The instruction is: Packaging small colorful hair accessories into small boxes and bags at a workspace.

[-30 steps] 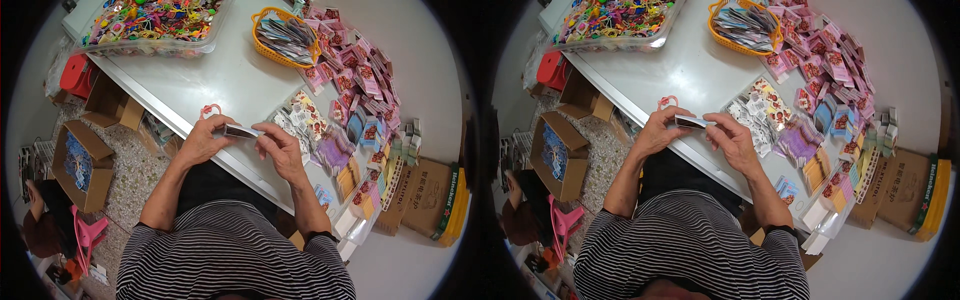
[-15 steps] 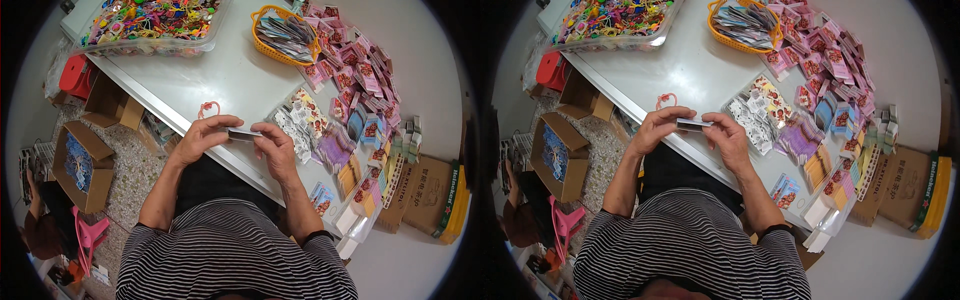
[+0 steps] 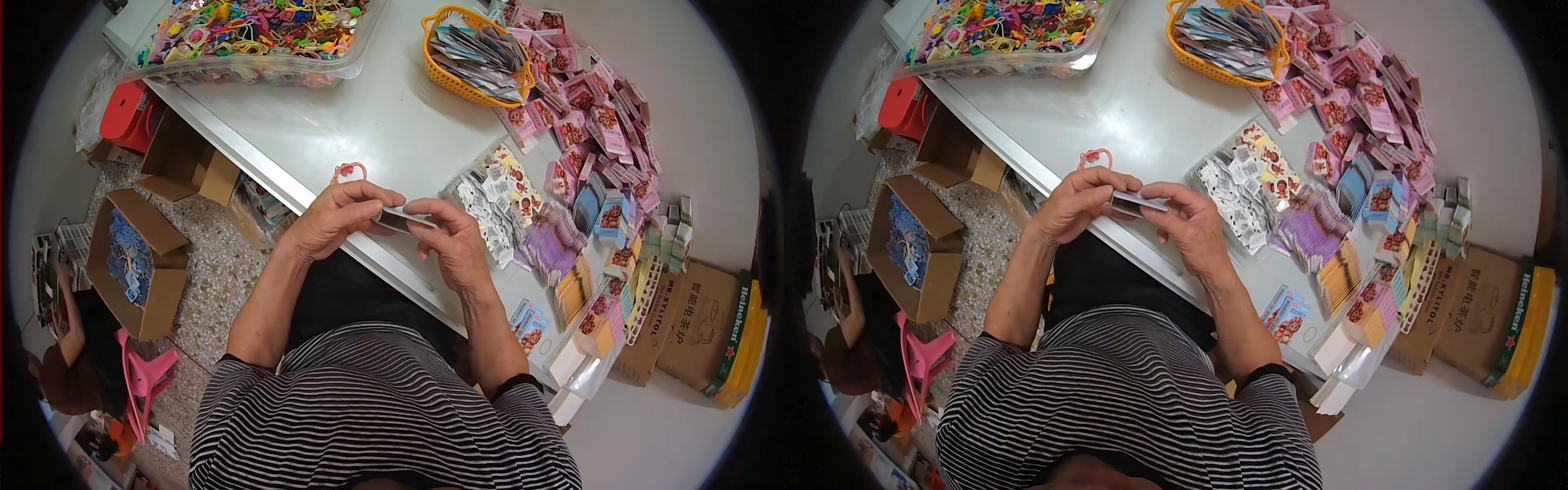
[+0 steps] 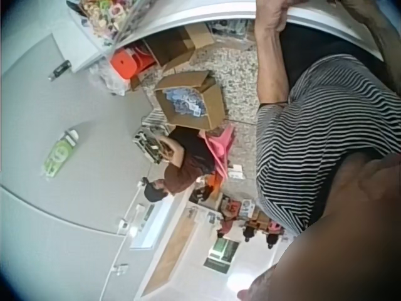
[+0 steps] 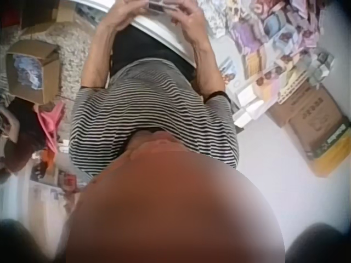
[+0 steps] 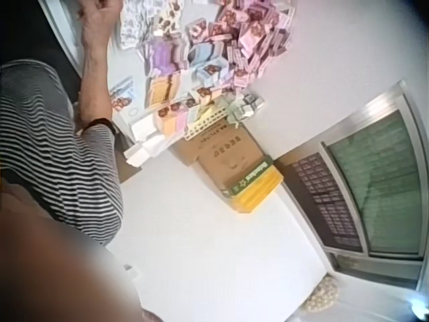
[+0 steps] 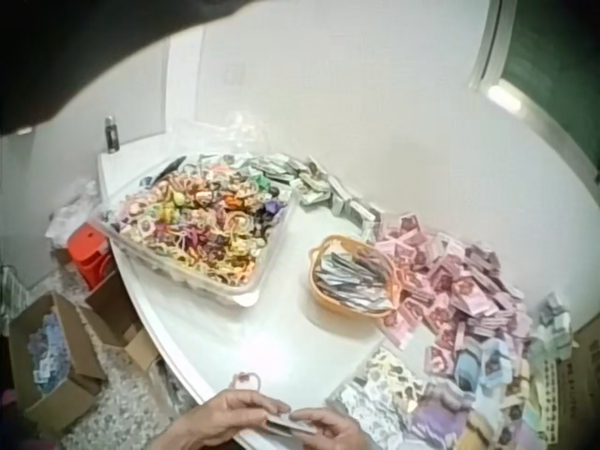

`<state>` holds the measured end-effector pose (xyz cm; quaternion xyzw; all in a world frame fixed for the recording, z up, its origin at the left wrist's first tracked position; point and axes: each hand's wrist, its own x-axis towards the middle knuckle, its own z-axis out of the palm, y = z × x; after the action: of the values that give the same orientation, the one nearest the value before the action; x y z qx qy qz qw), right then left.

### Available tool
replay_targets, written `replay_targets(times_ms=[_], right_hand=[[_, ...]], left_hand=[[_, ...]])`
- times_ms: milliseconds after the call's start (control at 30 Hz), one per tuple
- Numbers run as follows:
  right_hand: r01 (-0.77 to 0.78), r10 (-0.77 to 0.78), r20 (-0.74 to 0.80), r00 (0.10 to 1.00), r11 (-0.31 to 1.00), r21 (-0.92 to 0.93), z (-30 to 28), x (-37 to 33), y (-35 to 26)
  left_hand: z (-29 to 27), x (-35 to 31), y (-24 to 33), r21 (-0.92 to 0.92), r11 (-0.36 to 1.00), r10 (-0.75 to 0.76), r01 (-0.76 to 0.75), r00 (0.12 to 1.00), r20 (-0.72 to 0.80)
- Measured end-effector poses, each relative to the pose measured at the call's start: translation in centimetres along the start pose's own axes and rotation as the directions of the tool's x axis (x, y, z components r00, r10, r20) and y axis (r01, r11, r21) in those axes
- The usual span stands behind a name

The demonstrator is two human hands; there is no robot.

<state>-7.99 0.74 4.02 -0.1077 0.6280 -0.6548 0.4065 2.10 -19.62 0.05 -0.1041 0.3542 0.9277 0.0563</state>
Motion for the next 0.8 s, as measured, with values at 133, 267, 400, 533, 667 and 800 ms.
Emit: replay_targets(times_ms=[133, 267, 400, 533, 667, 800], right_hand=[[0.034, -0.034, 0.012, 0.999, 0.996, -0.077, 1.1, 0.0, -0.5], [0.109, -0.12, -0.069, 0.99, 0.982, -0.152, 1.6, 0.2, -0.6], [0.108, -0.127, -0.087, 0.988, 0.975, -0.194, 1.7, 0.6, -0.5], [0.158, -0.172, -0.04, 0.984, 0.96, -0.231, 2.0, 0.8, -0.9], [0.128, -0.158, -0.057, 0.986, 0.925, -0.357, 2.3, 1.2, -1.0], [0.173, -0.209, -0.043, 0.977, 0.894, -0.413, 1.8, 1.0, -0.3]], left_hand=[[-0.8, -0.1, -1.5, 0.109, 0.987, 0.121, -0.122, 0.993, 0.02], [0.0, -0.2, -1.3, 0.166, 0.971, 0.172, -0.172, 0.985, 0.014], [0.6, -0.6, 0.1, 0.349, 0.93, 0.141, -0.115, 0.989, -0.051], [0.0, -0.5, -0.7, 0.286, 0.934, 0.228, -0.212, 0.973, -0.023], [-0.1, -0.4, -0.7, 0.129, 0.983, 0.141, -0.13, 0.987, -0.081], [0.5, -0.3, 0.2, 0.183, 0.979, 0.095, -0.086, 0.995, -0.043]])
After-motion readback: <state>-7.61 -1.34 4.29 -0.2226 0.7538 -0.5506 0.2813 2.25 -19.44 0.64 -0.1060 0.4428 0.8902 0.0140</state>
